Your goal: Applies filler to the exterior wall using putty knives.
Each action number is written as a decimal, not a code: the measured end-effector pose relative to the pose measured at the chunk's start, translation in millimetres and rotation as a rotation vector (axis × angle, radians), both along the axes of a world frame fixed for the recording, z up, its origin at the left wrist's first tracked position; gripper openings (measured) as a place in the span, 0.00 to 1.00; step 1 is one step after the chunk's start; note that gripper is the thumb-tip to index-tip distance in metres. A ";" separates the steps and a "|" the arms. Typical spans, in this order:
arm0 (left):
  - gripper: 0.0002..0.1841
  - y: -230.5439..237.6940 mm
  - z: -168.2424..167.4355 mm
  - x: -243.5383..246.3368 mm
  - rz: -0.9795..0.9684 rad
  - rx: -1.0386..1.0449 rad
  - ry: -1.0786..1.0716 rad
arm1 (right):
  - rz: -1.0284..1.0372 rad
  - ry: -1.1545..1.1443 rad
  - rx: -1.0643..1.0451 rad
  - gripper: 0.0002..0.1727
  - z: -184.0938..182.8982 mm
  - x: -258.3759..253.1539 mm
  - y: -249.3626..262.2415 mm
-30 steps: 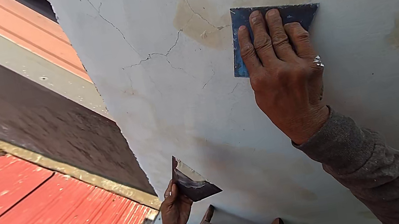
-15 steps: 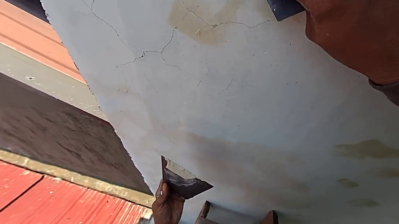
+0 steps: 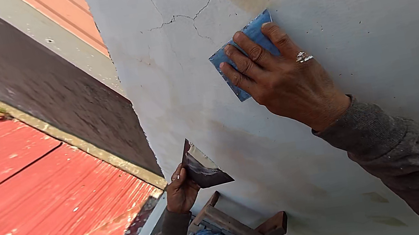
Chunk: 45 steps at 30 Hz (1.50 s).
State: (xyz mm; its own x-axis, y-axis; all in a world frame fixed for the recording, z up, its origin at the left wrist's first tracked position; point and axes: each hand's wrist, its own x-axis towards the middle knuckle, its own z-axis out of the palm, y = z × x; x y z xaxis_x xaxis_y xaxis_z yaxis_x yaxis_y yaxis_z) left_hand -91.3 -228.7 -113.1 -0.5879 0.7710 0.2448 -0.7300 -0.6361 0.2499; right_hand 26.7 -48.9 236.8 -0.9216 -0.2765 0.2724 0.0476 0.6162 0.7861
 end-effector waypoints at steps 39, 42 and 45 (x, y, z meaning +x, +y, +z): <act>0.16 -7.8 -34.2 -18.4 0.100 -0.036 -0.079 | -0.204 0.097 -0.012 0.26 -57.6 5.8 -13.2; 0.17 -11.1 -31.0 -18.7 0.113 -0.050 -0.073 | -0.280 0.117 -0.051 0.26 -81.3 17.8 -23.1; 0.17 -19.0 -28.2 -18.7 0.126 -0.057 -0.049 | -0.345 0.097 -0.127 0.23 -99.8 39.0 -42.8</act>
State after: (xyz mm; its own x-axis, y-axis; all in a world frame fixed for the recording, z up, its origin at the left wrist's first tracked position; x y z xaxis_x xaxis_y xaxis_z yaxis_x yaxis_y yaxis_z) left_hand -110.0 -247.6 -141.3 -0.6910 0.7023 0.1713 -0.6577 -0.7091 0.2540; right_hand 65.6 -91.6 137.1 -0.9228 0.0874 0.3752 0.3399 0.6431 0.6862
